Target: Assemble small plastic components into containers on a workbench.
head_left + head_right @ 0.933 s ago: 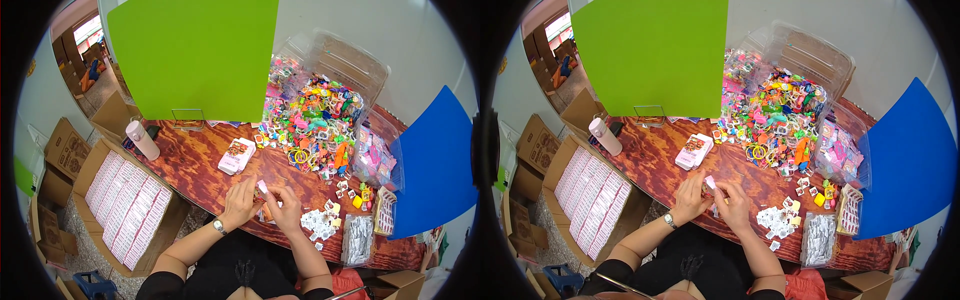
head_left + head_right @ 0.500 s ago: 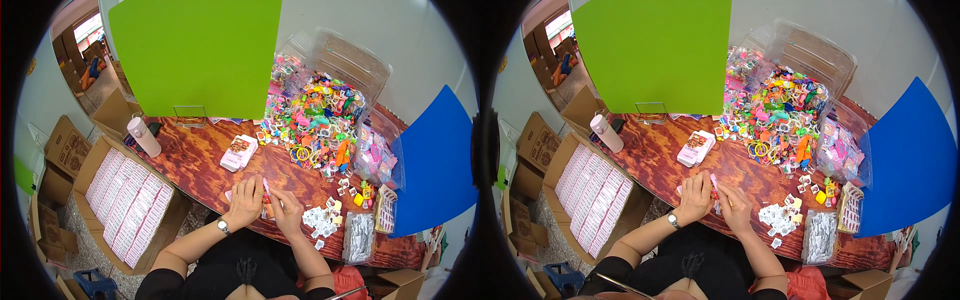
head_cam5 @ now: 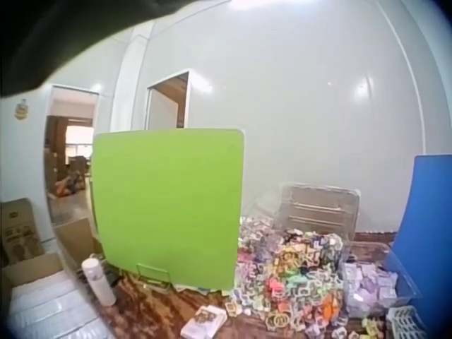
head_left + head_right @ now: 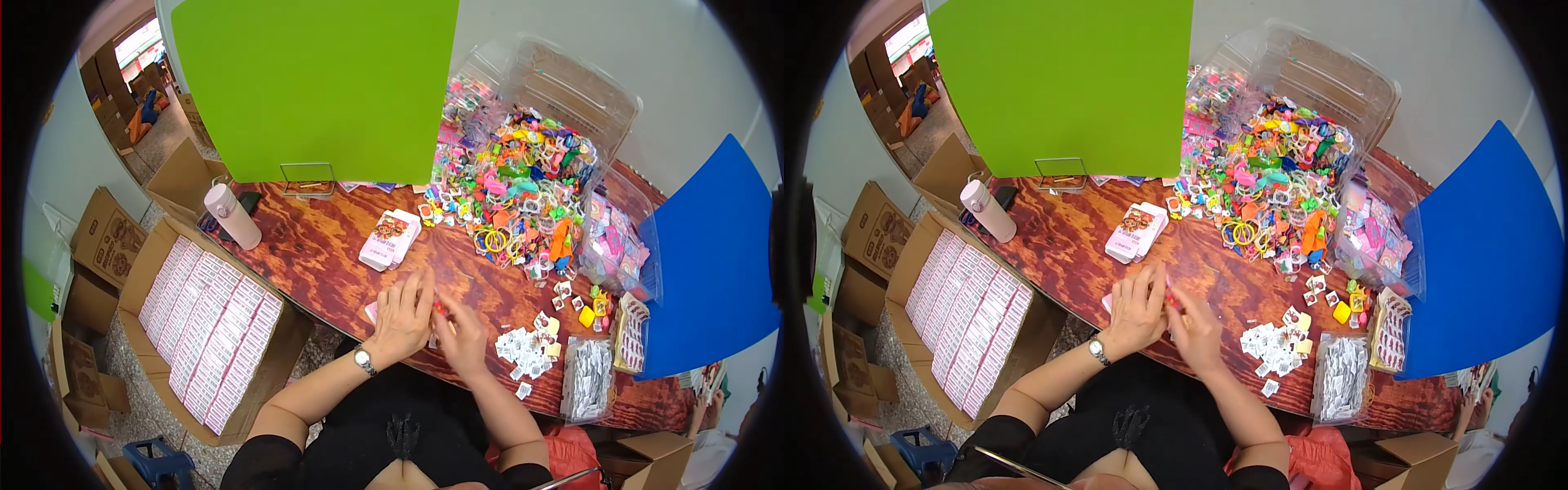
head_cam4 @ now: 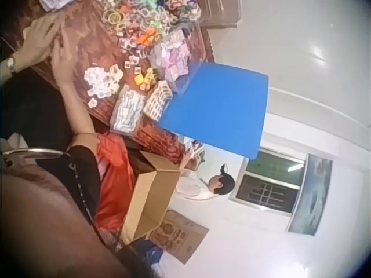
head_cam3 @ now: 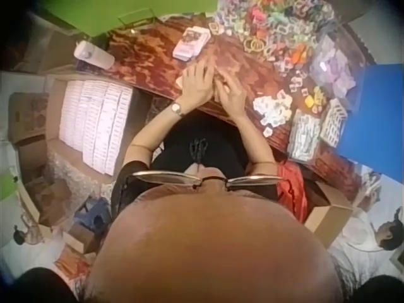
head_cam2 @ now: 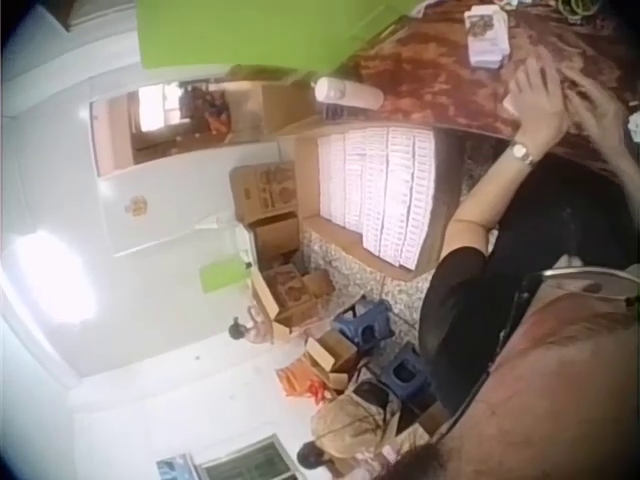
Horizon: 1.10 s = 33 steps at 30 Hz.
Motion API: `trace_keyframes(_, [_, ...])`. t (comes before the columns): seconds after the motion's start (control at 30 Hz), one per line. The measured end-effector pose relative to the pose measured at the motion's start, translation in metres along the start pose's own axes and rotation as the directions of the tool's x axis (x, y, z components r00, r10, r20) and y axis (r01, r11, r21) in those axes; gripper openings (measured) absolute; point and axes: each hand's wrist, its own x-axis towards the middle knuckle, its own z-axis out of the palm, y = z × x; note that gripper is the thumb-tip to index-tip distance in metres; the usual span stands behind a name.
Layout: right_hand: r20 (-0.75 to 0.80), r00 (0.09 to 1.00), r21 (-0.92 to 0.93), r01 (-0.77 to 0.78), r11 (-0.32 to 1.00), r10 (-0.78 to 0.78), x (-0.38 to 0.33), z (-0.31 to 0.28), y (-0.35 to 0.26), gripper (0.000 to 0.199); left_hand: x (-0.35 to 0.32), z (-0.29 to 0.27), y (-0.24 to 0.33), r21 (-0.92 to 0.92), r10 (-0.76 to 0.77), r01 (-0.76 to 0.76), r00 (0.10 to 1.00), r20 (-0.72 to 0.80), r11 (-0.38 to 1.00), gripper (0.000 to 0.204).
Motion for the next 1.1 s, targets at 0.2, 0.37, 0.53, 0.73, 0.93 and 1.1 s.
trace_keyframes(0.2, [0.055, 0.851, 0.793, -0.355, 0.495, 0.522, 0.026, -0.006, 0.037, 0.033, 0.006, -0.012, -0.020, -0.256, 0.058, -0.137, 0.954, -0.294, 0.957, 0.111])
trace_keyframes(0.37, [0.342, 0.783, 0.836, -0.506, 0.212, 0.519, 0.007, 0.014, 0.026, 0.036, -0.002, 0.017, -0.027, -0.817, -0.160, 0.123, 0.986, 0.038, 0.564, 0.117])
trace_keyframes(0.53, [0.363, 0.924, 0.223, -0.214, 0.951, 0.123, 0.019, -0.019, 0.055, 0.045, -0.011, 0.017, -0.040, -0.837, -0.231, 0.230, 0.965, 0.128, 0.497, 0.098])
trace_keyframes(0.73, [0.623, 0.782, -0.406, 0.336, 0.850, -0.012, 0.027, -0.022, 0.094, 0.057, -0.025, 0.025, -0.044, -0.860, -0.367, 0.398, 0.889, 0.276, 0.318, 0.096])
trace_keyframes(0.93, [0.628, 0.775, -0.257, 0.120, 0.959, 0.071, 0.037, -0.027, 0.123, 0.039, -0.023, 0.020, -0.042, -0.730, -0.350, 0.367, 0.918, 0.185, 0.577, 0.095])
trace_keyframes(1.1, [0.676, 0.694, 0.049, -0.378, 0.924, 0.248, 0.040, -0.040, 0.132, 0.019, -0.035, 0.031, -0.051, -0.757, -0.345, 0.385, 0.912, 0.224, 0.528, 0.093])
